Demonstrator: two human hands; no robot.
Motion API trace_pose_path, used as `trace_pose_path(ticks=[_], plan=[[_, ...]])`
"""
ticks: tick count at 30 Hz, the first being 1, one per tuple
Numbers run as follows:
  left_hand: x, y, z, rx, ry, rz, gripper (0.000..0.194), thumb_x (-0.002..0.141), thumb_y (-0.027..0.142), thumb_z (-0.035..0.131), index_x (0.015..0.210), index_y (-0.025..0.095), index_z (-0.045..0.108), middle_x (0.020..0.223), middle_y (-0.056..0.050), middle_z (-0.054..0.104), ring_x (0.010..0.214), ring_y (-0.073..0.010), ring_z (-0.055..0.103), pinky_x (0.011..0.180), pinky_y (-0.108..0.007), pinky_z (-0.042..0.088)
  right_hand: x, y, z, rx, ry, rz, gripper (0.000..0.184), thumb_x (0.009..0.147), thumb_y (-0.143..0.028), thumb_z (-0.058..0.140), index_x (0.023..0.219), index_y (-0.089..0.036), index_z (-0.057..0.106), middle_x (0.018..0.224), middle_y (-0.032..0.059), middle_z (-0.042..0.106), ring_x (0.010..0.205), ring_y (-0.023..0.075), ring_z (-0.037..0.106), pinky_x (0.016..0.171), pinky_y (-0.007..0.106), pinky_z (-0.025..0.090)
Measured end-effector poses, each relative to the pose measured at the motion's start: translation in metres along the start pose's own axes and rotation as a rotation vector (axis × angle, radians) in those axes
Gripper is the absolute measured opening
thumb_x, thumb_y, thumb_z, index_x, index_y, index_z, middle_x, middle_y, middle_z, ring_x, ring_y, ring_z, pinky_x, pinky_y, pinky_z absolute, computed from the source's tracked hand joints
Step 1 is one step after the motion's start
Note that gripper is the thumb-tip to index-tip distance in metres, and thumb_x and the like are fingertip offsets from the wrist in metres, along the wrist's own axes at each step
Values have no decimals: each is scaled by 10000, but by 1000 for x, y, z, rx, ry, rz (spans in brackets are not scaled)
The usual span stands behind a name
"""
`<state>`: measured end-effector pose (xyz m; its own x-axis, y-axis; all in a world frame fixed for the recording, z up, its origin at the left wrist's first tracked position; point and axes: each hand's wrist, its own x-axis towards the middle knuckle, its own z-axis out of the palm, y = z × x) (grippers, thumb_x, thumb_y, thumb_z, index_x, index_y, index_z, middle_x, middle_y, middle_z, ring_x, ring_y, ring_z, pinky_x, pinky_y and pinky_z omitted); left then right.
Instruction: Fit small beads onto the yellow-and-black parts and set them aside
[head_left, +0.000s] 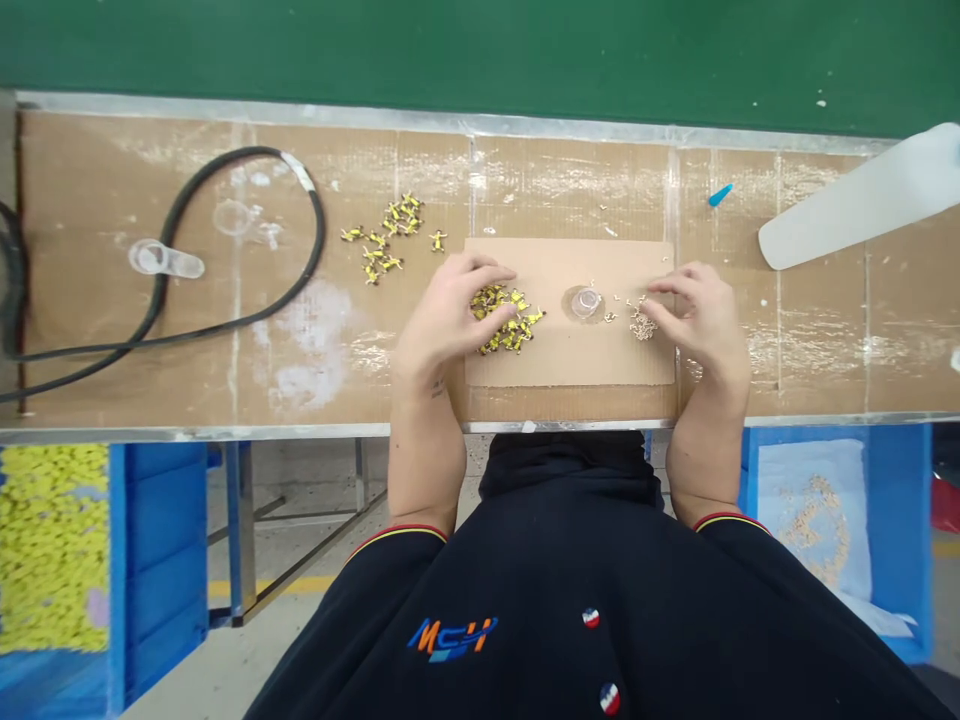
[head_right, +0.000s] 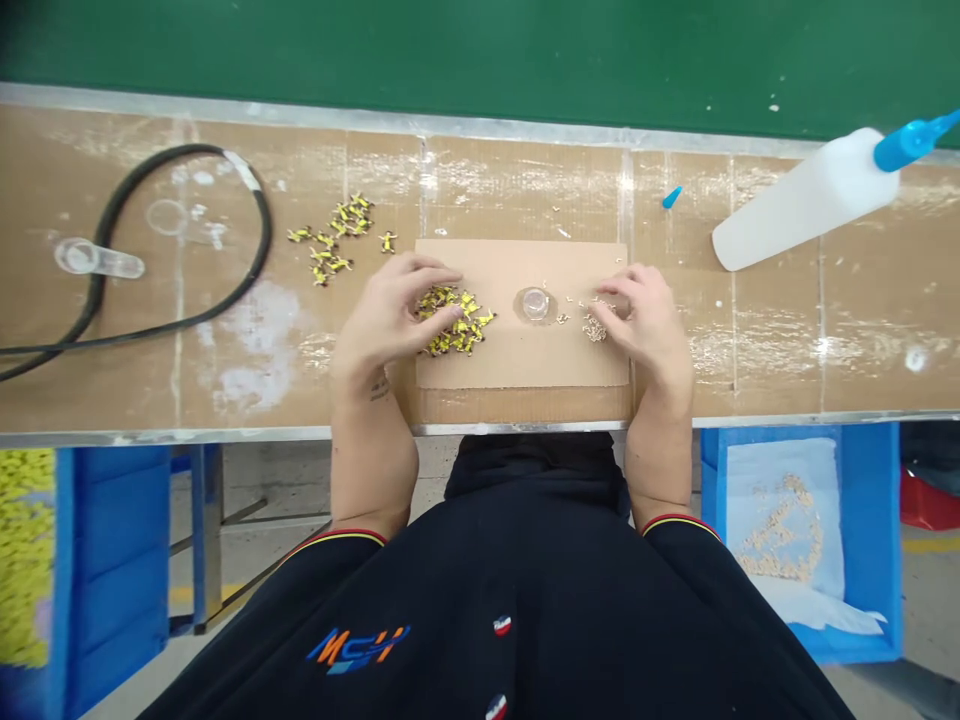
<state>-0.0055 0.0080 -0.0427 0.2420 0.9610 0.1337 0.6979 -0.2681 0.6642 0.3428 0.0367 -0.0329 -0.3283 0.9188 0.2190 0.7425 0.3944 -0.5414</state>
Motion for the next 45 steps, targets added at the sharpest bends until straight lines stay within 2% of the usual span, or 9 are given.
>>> trace_pose_path(ticks=[2,4,9,15,22,29,33,38,45], plan=[[2,4,7,46,-68,8,290,912,345,644,1142,213,762,1214,-99,722,1170,-272,633,1074,-464,489,-1,5,1,-47,-150,-25,194,848,-333,752,1006,-233,803,1009,94,732,978,285,628,949,488,509],[5,1,14,82,-76,2,247,930,302,614,1089,215,781,1154,-102,734,1138,-274,640,1049,-468,489,-2,5,4,-69,-243,-28,187,854,-319,746,1008,-237,812,993,96,718,984,288,606,949,482,488],[9,-3,21,95,-74,-22,183,919,251,613,964,214,786,1047,-98,748,1069,-272,667,978,-448,503,-2,1,5,-59,-320,-31,147,914,-280,670,844,-245,795,882,78,691,915,260,578,897,449,436],[10,-1,21,75,-33,3,178,927,242,589,946,228,765,1003,-85,777,1020,-260,688,923,-422,503,-2,0,-1,-68,-377,-66,134,922,-273,673,852,-243,783,886,72,721,911,255,588,862,432,406],[11,-1,24,109,65,18,221,972,277,537,961,237,754,964,-78,778,959,-249,686,881,-411,507,0,-11,0,-215,-400,-78,173,900,-216,598,746,-211,677,837,92,680,902,268,568,801,412,375],[11,5,23,-57,248,20,194,970,234,535,984,231,729,979,-55,767,970,-202,687,923,-365,533,-1,-7,0,-171,-359,-106,169,939,-223,557,813,-210,669,863,88,660,896,255,543,816,414,391],[11,6,23,-80,260,7,187,968,233,537,986,230,723,1003,-53,774,951,-190,686,908,-348,549,-2,-3,1,-136,-332,-132,142,950,-277,633,879,-229,746,893,83,683,905,261,531,807,423,383],[11,5,24,-90,276,12,182,973,225,537,987,227,719,982,-47,759,937,-178,683,893,-337,555,-1,-3,3,-197,-352,-137,186,960,-264,651,812,-246,762,849,81,678,891,266,501,755,414,322],[9,3,26,-192,419,-16,321,1084,449,454,1037,247,699,994,-31,651,731,-105,650,794,-317,564,-1,-16,5,-312,-421,-126,249,989,-194,505,793,-208,657,893,116,661,914,278,492,758,424,320]])
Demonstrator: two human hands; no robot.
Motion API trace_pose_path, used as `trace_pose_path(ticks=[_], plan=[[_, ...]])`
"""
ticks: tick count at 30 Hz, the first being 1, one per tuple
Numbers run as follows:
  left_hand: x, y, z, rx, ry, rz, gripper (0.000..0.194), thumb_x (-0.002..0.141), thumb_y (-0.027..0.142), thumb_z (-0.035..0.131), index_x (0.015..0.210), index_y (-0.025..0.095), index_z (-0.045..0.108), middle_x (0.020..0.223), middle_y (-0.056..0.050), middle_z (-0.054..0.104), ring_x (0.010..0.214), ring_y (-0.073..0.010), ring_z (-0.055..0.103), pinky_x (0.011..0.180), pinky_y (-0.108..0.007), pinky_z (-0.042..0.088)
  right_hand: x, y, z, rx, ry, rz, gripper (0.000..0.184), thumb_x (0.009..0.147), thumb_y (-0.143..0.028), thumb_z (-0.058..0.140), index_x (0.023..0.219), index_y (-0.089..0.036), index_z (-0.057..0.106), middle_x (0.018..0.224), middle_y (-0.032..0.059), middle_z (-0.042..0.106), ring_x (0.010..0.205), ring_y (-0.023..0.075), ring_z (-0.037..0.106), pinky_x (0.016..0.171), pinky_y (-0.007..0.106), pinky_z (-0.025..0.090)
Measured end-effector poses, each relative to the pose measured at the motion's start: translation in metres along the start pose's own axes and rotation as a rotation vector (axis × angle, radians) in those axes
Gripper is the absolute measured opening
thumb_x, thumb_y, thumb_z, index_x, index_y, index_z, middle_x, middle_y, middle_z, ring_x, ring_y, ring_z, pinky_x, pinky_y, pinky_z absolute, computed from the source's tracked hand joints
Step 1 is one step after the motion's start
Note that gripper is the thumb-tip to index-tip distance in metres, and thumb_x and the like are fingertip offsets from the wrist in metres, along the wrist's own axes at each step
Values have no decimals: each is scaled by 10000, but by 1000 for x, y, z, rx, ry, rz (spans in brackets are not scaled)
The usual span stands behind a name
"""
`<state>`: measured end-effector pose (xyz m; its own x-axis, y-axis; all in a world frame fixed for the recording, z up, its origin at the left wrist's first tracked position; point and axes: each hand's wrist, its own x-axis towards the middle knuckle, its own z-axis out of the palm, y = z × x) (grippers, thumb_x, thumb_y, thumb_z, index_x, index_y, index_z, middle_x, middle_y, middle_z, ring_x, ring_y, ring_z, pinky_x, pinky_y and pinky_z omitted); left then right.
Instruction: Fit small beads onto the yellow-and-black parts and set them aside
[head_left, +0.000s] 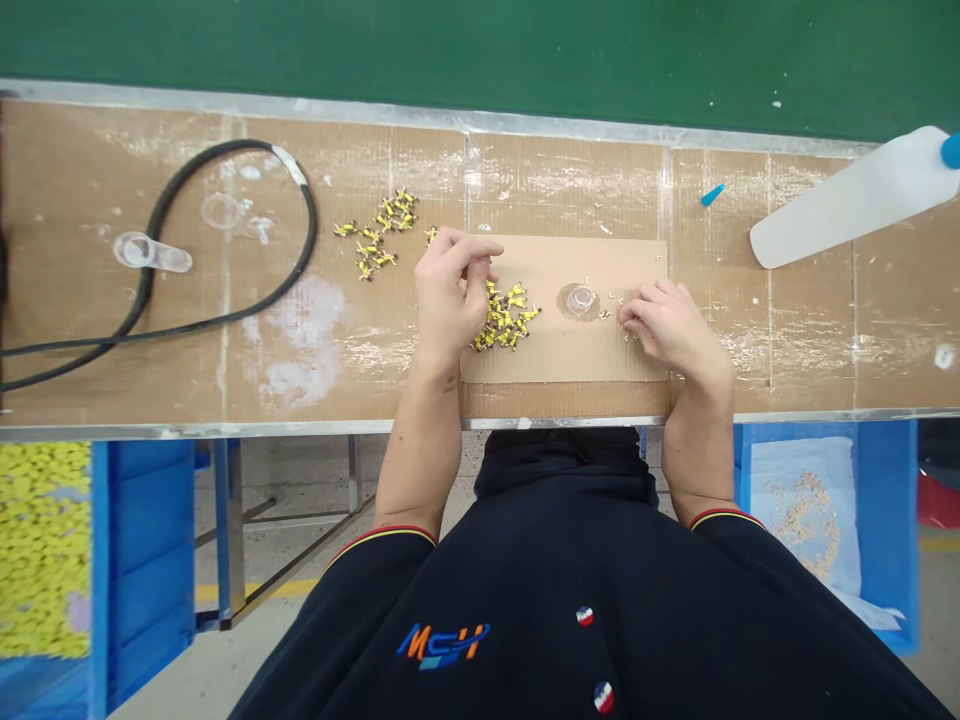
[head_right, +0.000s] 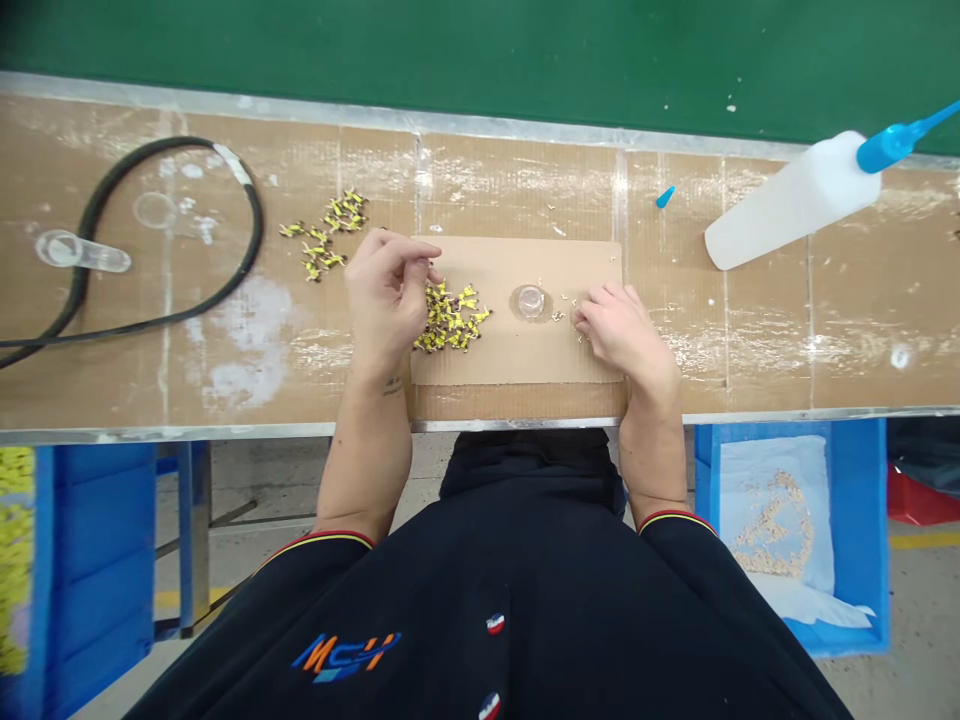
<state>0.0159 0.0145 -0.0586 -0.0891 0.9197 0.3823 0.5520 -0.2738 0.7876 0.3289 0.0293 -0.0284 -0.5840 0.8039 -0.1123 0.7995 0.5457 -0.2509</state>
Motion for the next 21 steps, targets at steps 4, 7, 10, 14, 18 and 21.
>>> trace_pose_path(ticks=[4,7,10,14,18,21], plan=[[1,-1,1,-35,103,-49,376,1077,550,422,1059,290,693,1028,-52,665,690,-113,626,682,-314,552,0,3,2,106,61,-8,205,986,-195,459,833,-225,592,921,110,646,936,278,506,826,437,378],[0,2,4,-185,100,-82,389,1047,613,466,1041,297,691,1039,-56,697,646,-108,599,625,-309,535,-2,8,1,311,184,-57,166,1000,-228,452,858,-244,536,910,80,624,919,252,537,864,427,426],[-3,11,9,-353,15,-44,388,1036,604,511,1005,273,710,935,-41,715,611,-100,558,606,-295,513,-5,8,-1,509,314,-96,171,1034,-280,459,881,-251,529,845,36,600,798,201,546,772,375,458],[-11,30,19,-375,-85,76,370,1084,460,478,1016,224,754,895,-46,730,764,-119,646,748,-289,540,-6,0,2,697,419,-197,120,1022,-285,574,909,-250,598,830,11,659,735,156,612,686,323,491],[-19,50,31,-376,-211,147,350,1090,411,472,1106,195,747,924,-51,758,804,-116,677,753,-263,526,-2,-13,8,847,531,-260,118,950,-253,720,913,-263,608,838,-2,722,792,164,702,713,332,564],[-24,61,39,-384,-194,219,239,1046,362,589,1054,182,746,836,-24,739,716,-90,644,679,-226,494,1,-22,12,954,587,-289,262,898,-227,791,954,-279,540,828,-37,733,754,146,713,671,308,568]])
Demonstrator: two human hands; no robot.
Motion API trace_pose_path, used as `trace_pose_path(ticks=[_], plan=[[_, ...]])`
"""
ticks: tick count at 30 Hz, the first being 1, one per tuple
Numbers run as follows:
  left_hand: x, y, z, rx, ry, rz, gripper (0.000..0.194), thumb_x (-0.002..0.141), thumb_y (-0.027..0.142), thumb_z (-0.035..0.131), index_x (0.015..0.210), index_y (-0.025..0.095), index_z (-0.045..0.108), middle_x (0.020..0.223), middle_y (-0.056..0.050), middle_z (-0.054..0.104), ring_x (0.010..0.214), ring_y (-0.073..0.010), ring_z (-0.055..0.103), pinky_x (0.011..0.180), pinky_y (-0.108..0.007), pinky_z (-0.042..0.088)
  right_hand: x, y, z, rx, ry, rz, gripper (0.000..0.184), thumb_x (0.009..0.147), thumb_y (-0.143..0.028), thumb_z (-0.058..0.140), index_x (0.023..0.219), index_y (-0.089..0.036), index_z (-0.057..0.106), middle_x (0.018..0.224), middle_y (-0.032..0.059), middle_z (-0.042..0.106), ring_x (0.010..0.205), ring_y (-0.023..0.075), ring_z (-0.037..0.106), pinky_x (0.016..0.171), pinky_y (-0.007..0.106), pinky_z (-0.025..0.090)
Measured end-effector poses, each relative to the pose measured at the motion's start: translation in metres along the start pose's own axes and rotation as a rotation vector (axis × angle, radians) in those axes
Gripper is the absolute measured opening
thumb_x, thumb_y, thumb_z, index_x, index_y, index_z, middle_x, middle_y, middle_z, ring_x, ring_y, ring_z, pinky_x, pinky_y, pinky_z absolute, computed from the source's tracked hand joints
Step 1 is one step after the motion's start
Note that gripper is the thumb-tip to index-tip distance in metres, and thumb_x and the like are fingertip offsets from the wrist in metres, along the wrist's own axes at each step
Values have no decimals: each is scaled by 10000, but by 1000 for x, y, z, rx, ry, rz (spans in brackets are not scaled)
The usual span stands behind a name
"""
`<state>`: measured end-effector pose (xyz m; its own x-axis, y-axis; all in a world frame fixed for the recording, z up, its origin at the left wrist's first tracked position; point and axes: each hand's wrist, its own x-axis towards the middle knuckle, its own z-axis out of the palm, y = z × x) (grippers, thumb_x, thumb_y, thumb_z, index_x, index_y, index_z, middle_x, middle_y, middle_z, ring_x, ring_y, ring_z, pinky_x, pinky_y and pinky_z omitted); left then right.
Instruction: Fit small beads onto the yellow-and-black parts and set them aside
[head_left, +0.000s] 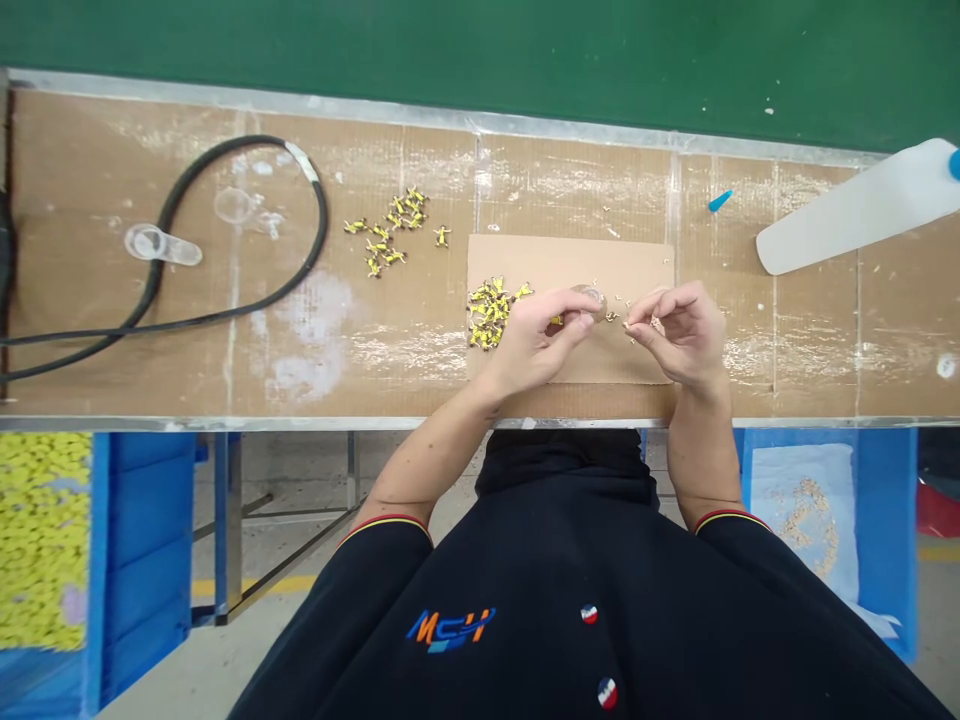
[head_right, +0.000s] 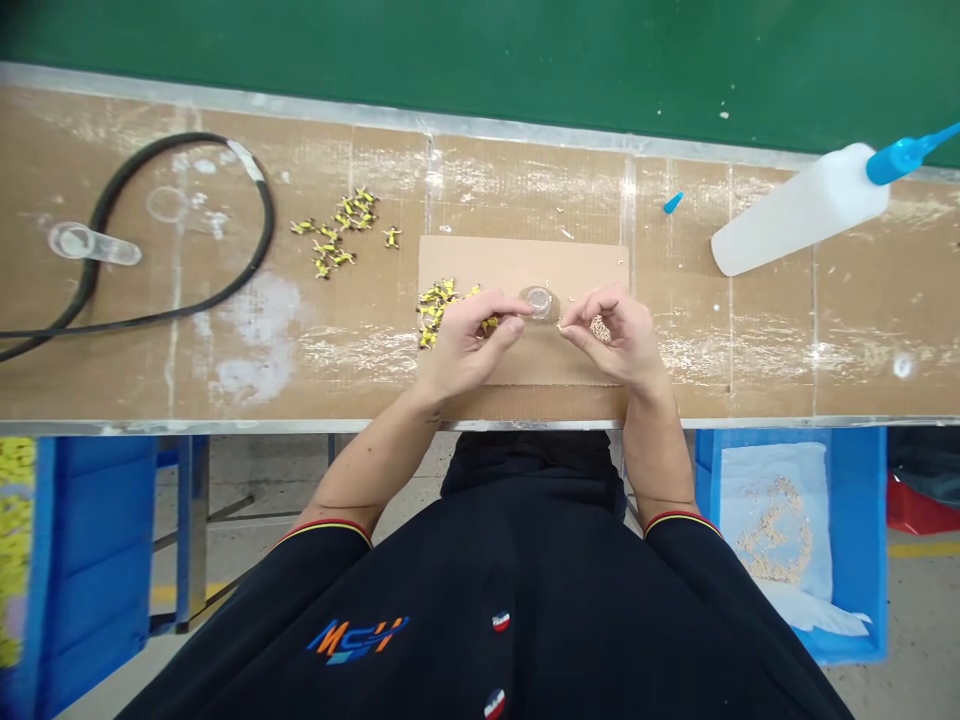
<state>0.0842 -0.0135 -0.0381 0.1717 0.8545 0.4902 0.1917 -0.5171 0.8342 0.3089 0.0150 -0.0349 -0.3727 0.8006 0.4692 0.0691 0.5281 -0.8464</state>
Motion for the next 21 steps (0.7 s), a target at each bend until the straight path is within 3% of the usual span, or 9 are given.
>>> trace_pose_path(ticks=[3,7,12,16,21], plan=[[-1,3,9,11,42,91,119,982,290,703,1003,180,742,722,19,663,659,-73,602,651,-206,471,0,-1,7,34,-20,-10,361,882,-214,808,987,-290,471,828,-58,744,705,128,702,609,278,536],[-2,1,14,65,49,174,20,965,187,709,957,180,726,735,21,660,661,-62,596,632,-189,452,-1,0,11,13,-46,-5,390,885,-238,804,989,-293,433,818,-66,746,697,128,705,608,289,532],[-3,-3,17,134,89,253,45,956,143,686,936,182,674,735,25,646,642,-63,568,610,-182,447,-2,2,15,-4,21,5,491,830,-351,880,995,-300,420,792,-81,739,674,138,709,577,301,531],[-3,-7,23,181,172,318,79,950,118,659,917,183,630,733,31,636,642,-56,562,599,-167,437,0,2,22,27,66,-58,481,845,-283,863,1017,-312,415,811,-90,742,679,130,706,570,294,528],[-6,-8,25,188,186,284,102,957,105,632,902,187,605,719,37,615,643,-56,551,594,-175,421,1,0,28,4,99,-112,448,858,-214,833,1010,-307,422,821,-83,749,700,133,706,566,286,523]])
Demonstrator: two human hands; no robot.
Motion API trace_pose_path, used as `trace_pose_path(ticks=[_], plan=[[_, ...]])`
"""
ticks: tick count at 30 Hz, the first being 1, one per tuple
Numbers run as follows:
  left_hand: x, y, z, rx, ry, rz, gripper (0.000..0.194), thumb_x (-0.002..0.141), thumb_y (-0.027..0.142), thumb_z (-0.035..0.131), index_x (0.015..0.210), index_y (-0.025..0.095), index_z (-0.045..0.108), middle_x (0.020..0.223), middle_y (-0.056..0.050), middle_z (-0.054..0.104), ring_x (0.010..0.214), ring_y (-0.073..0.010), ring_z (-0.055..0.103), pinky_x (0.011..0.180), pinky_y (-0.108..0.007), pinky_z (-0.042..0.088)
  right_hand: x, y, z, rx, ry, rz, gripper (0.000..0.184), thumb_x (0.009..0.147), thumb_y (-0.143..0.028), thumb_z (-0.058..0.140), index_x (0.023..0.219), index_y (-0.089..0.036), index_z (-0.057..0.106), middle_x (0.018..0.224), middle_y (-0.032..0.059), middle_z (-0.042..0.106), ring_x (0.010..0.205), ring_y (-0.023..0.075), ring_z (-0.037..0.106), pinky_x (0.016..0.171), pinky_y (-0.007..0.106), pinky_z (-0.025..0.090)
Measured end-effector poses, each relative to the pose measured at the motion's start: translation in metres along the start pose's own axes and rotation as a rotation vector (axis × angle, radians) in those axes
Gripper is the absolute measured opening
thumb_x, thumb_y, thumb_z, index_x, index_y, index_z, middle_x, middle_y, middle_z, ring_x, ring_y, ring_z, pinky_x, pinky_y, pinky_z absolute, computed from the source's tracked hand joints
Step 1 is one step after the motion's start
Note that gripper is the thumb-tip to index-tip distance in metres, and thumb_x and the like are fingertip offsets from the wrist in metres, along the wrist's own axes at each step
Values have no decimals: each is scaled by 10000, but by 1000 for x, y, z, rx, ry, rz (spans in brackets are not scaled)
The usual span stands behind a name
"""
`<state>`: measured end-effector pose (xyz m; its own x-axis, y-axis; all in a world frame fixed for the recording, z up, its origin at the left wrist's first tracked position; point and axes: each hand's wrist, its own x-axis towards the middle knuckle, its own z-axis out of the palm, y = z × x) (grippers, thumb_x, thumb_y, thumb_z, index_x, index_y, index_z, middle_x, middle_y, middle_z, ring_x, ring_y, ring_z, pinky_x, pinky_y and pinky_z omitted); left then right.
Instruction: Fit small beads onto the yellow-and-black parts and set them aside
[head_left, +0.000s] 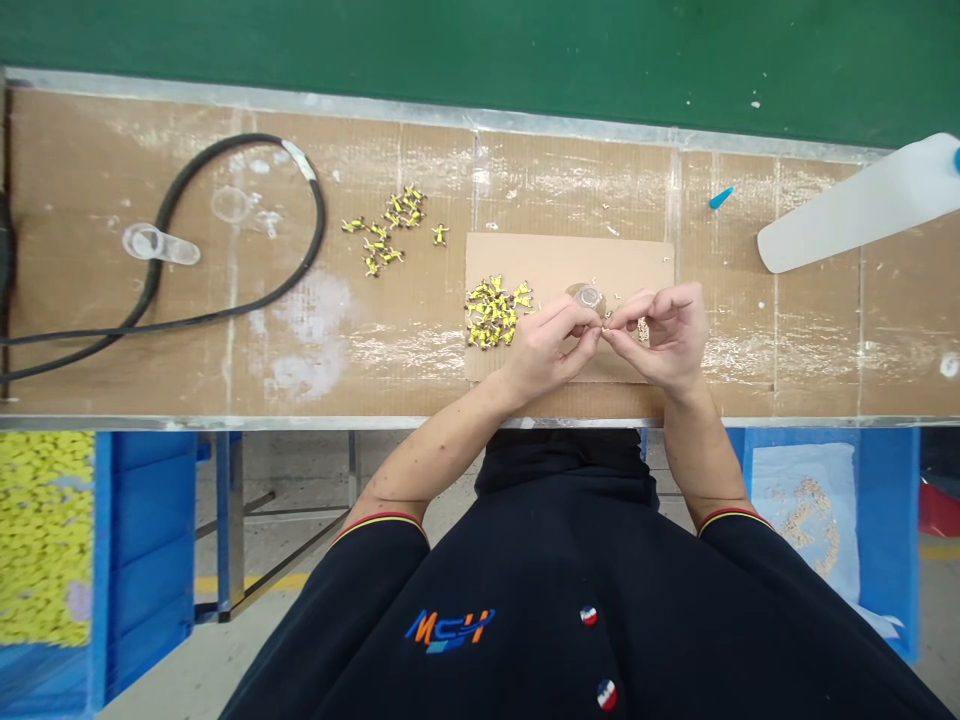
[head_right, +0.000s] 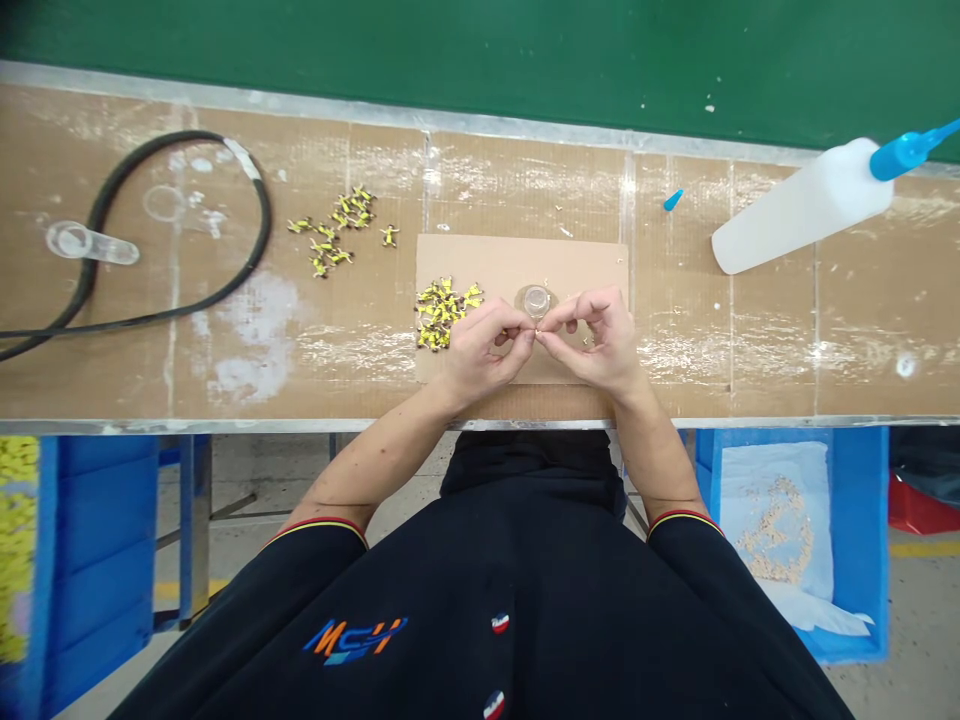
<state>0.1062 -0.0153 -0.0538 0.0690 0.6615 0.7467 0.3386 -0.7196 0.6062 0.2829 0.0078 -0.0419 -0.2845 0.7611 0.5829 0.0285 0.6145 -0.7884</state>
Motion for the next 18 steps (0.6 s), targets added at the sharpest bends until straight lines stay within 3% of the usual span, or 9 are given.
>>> trace_pose_path(ticks=[4,8,18], plan=[[2,5,-4,-74,-53,-106,47,990,174,642,946,184,652,743,25,634,646,-63,550,589,-196,420,0,-1,0,-15,12,-53,426,864,-167,810,1028,-303,442,835,-69,758,729,135,709,577,277,527],[6,7,-8,-154,-128,-199,126,1016,234,628,908,185,672,762,12,664,655,-68,575,602,-208,438,2,0,-2,-29,-11,-86,426,865,-168,809,1042,-307,448,835,-69,763,721,138,706,599,286,549],[8,6,-11,-256,-195,-227,166,986,231,608,825,189,600,733,19,619,607,-66,511,568,-204,403,0,-2,1,36,-13,-31,455,842,-220,848,1045,-301,448,831,-73,761,713,133,720,577,269,511]])
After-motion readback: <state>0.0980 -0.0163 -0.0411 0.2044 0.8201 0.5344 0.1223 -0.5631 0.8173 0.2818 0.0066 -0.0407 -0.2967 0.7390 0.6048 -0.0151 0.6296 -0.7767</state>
